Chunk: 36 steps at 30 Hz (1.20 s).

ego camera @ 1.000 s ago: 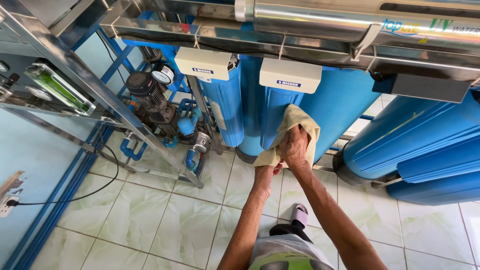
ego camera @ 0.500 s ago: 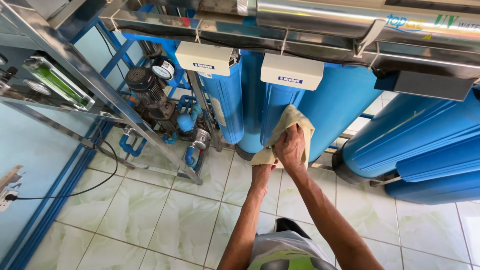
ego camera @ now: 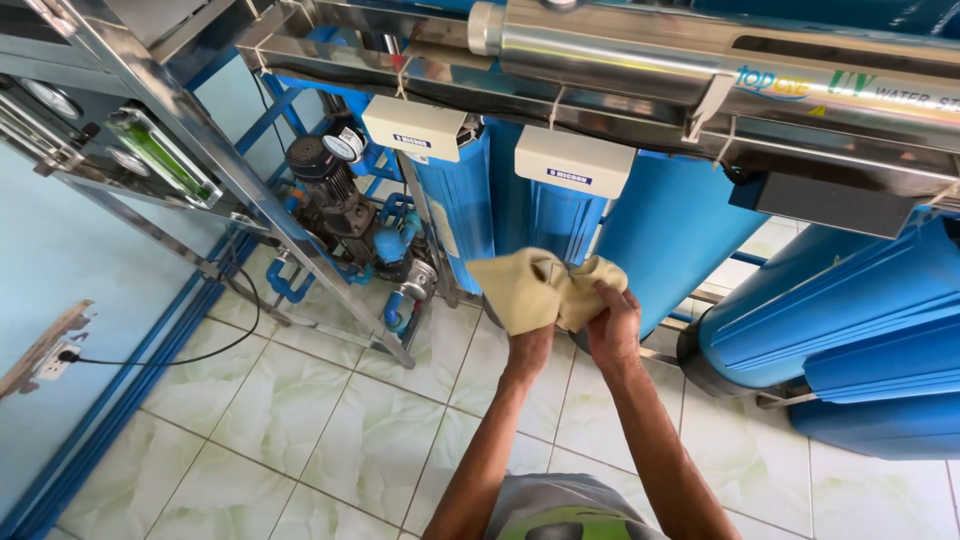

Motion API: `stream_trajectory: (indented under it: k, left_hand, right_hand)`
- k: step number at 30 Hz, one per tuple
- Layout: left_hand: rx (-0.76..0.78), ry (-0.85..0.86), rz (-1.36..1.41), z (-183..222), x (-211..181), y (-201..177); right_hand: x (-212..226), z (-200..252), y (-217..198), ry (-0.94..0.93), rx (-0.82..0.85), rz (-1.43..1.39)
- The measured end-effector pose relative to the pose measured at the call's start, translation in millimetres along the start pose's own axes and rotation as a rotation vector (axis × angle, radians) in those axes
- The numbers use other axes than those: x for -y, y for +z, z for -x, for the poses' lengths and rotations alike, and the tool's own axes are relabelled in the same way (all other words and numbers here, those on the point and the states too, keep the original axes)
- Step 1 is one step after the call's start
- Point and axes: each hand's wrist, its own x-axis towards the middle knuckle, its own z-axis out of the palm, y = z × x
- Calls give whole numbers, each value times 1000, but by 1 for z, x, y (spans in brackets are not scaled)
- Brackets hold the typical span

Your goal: Cleaning and wiping down various components of a water filtration and treatment system with a cloth.

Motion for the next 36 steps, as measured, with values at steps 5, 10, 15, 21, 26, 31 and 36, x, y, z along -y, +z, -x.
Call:
stream_trajectory:
  k: [5, 10, 15, 21, 26, 31, 36]
  left_hand:
    - [100, 393, -469, -17, 18, 33]
    - [-102, 488, -317, -47, -34, 60]
    - [-160, 496, -742, -62, -7, 78]
    - [-239, 577, -721, -54, -2, 81]
    - [-207, 682, -846, -52, -9, 76]
    - [-187, 586, -741, -58, -59, 71]
    - [-179, 437, -486, -69, -106, 61]
  right_hand:
    - [17, 16, -1, 15, 96, -120]
    - [45, 23, -4, 37, 42, 1]
    - [57, 13, -7, -13, 149, -53]
    - [46, 1, -11, -11, 99, -84]
    - [45, -3, 0, 63, 31, -150]
    - [46, -5, 10, 56, 40, -190]
    - [40, -10, 10, 99, 31, -166]
